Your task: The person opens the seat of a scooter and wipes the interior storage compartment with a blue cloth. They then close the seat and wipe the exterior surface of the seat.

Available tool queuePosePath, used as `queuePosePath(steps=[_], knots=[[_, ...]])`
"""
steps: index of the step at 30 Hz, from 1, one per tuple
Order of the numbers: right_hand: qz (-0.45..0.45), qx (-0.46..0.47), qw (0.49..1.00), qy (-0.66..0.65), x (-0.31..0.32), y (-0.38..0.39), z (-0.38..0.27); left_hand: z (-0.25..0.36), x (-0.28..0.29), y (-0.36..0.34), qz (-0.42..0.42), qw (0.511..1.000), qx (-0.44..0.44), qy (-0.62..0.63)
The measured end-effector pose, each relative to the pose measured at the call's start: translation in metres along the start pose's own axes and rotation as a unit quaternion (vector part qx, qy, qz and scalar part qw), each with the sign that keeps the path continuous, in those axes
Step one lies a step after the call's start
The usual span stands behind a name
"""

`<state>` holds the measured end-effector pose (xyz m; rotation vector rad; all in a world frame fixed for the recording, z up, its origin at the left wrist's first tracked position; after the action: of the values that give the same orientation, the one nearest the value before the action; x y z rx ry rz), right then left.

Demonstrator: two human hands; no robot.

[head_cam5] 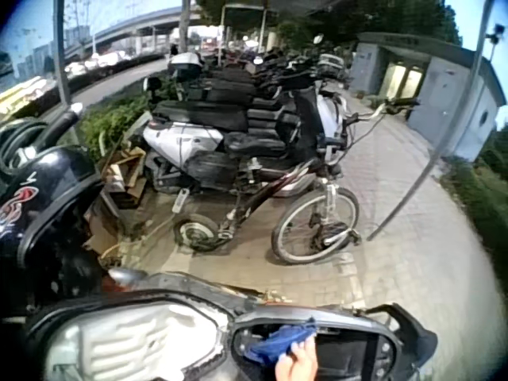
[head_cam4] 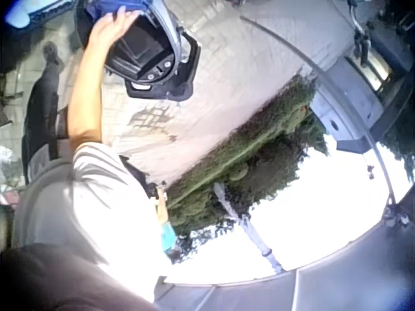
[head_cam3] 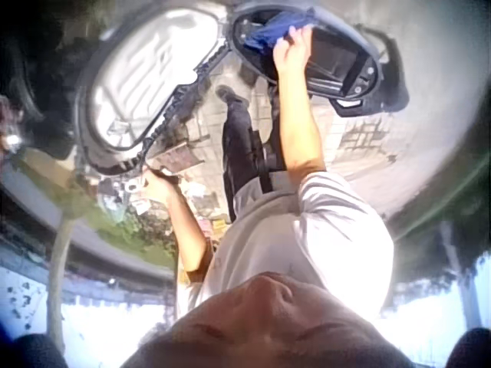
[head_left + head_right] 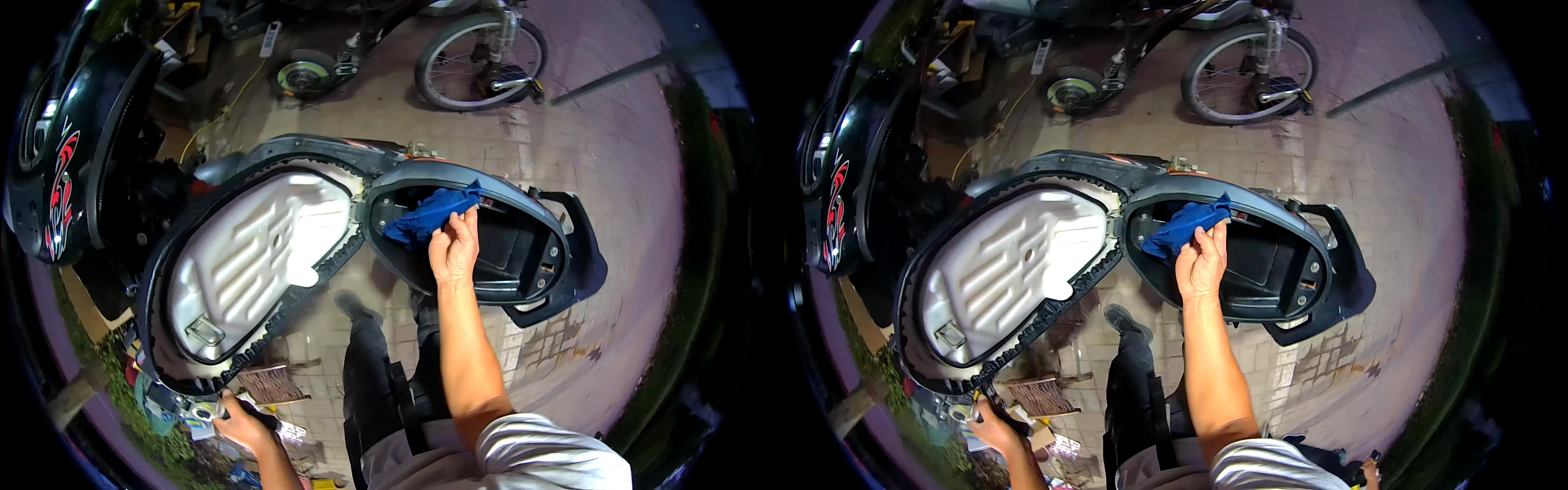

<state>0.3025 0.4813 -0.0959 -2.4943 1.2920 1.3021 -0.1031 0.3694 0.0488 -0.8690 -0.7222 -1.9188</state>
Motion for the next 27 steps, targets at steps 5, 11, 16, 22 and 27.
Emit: queuePosePath(steps=[5,11,16,22,27], knots=[[0.053,-0.068,0.982,0.165,0.043,0.04,-0.019,-0.006,0.0,0.006,-0.148,0.988,0.018,0.043],[0.151,-0.059,0.973,0.162,0.105,0.116,-0.092,-0.084,0.042,0.018,-0.635,0.753,0.103,-0.14],[0.137,-0.073,0.983,0.101,0.077,0.125,-0.125,0.005,-0.025,0.124,-0.682,0.698,-0.105,-0.19],[0.074,-0.095,0.968,0.218,0.08,0.08,-0.045,0.083,-0.22,0.213,-0.703,0.707,-0.063,-0.041],[-0.142,-0.003,0.842,0.52,0.057,0.025,-0.012,0.086,-0.32,0.213,-0.7,0.714,0.01,0.01]])
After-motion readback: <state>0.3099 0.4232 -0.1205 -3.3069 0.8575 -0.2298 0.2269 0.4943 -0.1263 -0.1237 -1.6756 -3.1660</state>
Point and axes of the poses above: each hand's wrist, its own y-axis away from the middle knuckle, its own x-axis out of the back of the hand, z = x × y, the point moved 2 cm from there along -y, towards the middle knuckle, and after that the axes turned 7 degrees about x, right-handed, at the moved point
